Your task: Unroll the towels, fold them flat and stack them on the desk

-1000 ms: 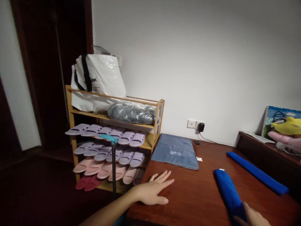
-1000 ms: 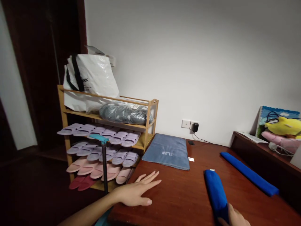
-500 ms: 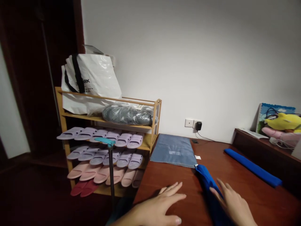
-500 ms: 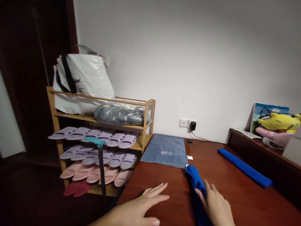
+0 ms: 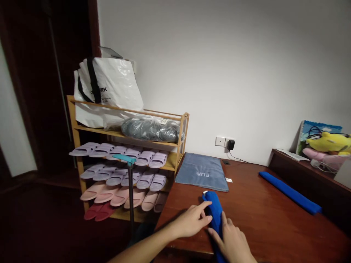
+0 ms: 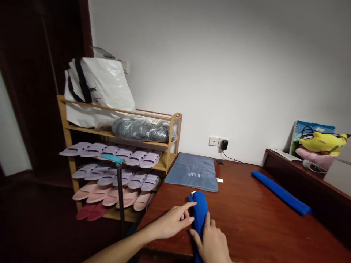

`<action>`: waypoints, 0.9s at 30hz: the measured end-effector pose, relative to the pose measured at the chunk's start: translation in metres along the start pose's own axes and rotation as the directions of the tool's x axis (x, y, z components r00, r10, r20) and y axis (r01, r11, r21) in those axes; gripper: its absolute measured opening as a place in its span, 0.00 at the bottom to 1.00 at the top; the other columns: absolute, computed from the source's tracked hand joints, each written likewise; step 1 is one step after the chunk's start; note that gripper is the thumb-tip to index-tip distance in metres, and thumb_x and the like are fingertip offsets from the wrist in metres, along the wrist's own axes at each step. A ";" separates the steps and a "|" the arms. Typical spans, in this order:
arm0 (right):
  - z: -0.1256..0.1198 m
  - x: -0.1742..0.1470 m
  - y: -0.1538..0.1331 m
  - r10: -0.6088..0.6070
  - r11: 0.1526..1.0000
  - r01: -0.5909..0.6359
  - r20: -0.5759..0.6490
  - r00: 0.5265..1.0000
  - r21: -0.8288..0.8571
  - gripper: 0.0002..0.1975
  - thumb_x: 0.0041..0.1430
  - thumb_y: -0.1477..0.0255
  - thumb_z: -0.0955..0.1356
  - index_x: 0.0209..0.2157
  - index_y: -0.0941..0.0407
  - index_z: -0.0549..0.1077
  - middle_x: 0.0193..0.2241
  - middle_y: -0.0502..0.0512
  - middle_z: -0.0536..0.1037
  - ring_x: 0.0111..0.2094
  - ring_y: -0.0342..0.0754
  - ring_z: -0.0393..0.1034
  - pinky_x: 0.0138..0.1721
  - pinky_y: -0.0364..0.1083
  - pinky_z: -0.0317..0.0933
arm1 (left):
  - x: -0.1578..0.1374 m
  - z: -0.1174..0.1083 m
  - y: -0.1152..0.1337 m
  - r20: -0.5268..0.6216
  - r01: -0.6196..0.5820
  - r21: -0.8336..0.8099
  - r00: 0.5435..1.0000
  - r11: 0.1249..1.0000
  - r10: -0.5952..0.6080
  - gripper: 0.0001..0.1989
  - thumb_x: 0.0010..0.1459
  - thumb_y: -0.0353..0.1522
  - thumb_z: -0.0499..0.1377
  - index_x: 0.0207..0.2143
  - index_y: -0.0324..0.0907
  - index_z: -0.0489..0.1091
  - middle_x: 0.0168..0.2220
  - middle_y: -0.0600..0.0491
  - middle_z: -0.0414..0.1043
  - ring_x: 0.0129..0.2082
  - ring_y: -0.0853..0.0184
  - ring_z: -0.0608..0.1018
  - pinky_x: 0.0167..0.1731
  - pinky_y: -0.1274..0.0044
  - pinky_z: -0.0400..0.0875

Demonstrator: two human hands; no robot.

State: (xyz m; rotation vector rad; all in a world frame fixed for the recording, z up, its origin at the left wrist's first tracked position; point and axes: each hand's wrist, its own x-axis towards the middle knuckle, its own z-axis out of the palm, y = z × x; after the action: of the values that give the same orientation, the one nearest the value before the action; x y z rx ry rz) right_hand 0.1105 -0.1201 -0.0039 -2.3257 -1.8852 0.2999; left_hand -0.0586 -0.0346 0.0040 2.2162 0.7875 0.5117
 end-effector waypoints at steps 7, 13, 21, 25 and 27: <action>-0.014 0.012 -0.009 -0.225 0.955 0.251 -0.166 0.960 0.157 0.25 0.63 0.54 0.50 0.42 0.52 0.70 0.43 0.58 0.70 0.42 0.52 0.70 0.42 0.48 0.61 | -0.001 0.001 -0.005 -0.113 0.031 0.120 0.994 0.992 -0.017 0.18 0.60 0.40 0.53 0.51 0.46 0.67 0.39 0.52 0.74 0.38 0.63 0.74 0.39 0.75 0.67; 0.014 0.032 -0.019 -0.223 0.932 0.264 -0.180 0.958 0.249 0.18 0.61 0.59 0.56 0.39 0.57 0.66 0.37 0.59 0.74 0.39 0.54 0.71 0.39 0.48 0.59 | -0.022 -0.006 -0.016 -0.154 0.012 0.258 0.988 0.966 0.029 0.07 0.58 0.31 0.55 0.39 0.45 0.69 0.41 0.54 0.70 0.43 0.64 0.71 0.46 0.73 0.62; 0.022 0.052 -0.005 -0.192 0.935 0.243 -0.207 0.959 0.260 0.18 0.57 0.57 0.60 0.40 0.56 0.66 0.34 0.60 0.76 0.38 0.55 0.72 0.36 0.47 0.57 | -0.022 -0.006 -0.014 -0.109 0.048 0.365 0.994 0.930 -0.009 0.09 0.58 0.36 0.56 0.41 0.45 0.67 0.44 0.52 0.67 0.46 0.58 0.67 0.47 0.64 0.61; 0.031 0.057 -0.008 -0.223 0.920 0.275 -0.202 0.954 0.280 0.09 0.59 0.65 0.58 0.35 0.55 0.64 0.30 0.57 0.76 0.34 0.51 0.72 0.33 0.45 0.56 | -0.010 0.000 -0.012 -0.044 0.025 0.354 0.999 0.935 -0.010 0.14 0.58 0.38 0.55 0.46 0.43 0.66 0.49 0.47 0.67 0.50 0.55 0.66 0.50 0.61 0.59; 0.034 0.057 -0.003 -0.239 0.895 0.300 -0.212 0.948 0.331 0.10 0.61 0.64 0.56 0.36 0.55 0.63 0.31 0.56 0.76 0.34 0.49 0.72 0.35 0.44 0.57 | -0.007 0.001 -0.011 -0.030 0.015 0.339 1.000 0.941 -0.005 0.18 0.58 0.38 0.54 0.50 0.42 0.65 0.53 0.46 0.64 0.53 0.54 0.64 0.52 0.60 0.56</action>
State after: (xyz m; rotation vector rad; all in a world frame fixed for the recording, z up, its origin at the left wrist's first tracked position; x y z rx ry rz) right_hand 0.1110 -0.0640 -0.0402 -1.7708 -1.8577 0.3690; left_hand -0.0674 -0.0342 -0.0056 2.5227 0.9619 0.4282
